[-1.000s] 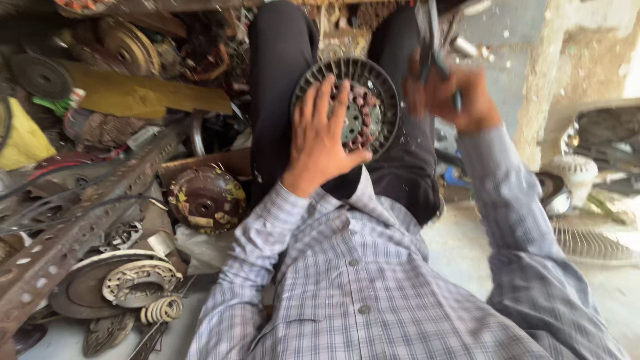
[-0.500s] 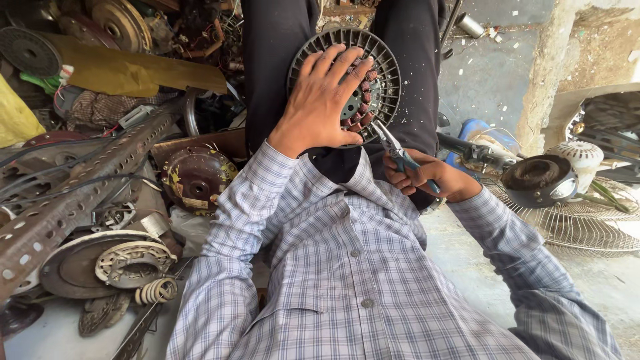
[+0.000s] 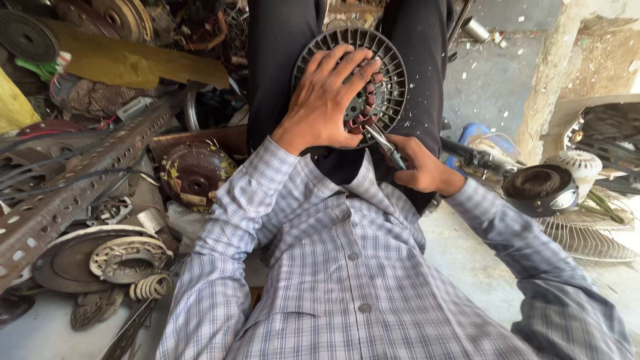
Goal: The person uses pliers to strip and manipulate wires on an electric fan motor stator while holding it in their lap.
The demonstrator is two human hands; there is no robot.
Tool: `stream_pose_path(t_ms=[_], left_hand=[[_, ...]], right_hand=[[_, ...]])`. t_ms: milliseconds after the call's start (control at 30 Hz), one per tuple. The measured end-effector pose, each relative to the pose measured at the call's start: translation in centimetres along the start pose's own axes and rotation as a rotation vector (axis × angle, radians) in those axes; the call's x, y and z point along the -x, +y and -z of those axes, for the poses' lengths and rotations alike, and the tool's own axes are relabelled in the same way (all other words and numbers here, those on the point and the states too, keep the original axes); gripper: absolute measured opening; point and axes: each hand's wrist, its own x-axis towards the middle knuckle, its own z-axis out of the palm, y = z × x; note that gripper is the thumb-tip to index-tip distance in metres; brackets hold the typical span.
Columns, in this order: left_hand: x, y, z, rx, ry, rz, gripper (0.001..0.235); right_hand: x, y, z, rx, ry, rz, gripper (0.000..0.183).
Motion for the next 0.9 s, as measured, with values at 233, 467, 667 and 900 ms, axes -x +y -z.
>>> stream_pose_path(t_ms=[233, 467, 667, 900], left_hand=[[0.7, 0.0, -0.5, 0.026, 0.000, 0.007, 0.119], [0.3, -0.6, -0.6, 0.020, -0.002, 0.018, 0.123], [0.5, -1.9, -0.2, 0.045, 0.017, -0.016, 0.120], [0.7, -0.4, -0.6, 0.023, 0.044, -0.003, 0.119]], right_hand=[[0.2, -2.3, -0.1, -0.067, -0.033, -0.032, 0.054], [-0.1, -3.1, -0.2, -0.063, 0.015, 0.066, 0.051], [-1.0, -2.5, 0.2, 0.292, 0.037, 0.019, 0.039], [-0.5, -3.3, -0.6, -0.147, 0.002, -0.012, 0.062]])
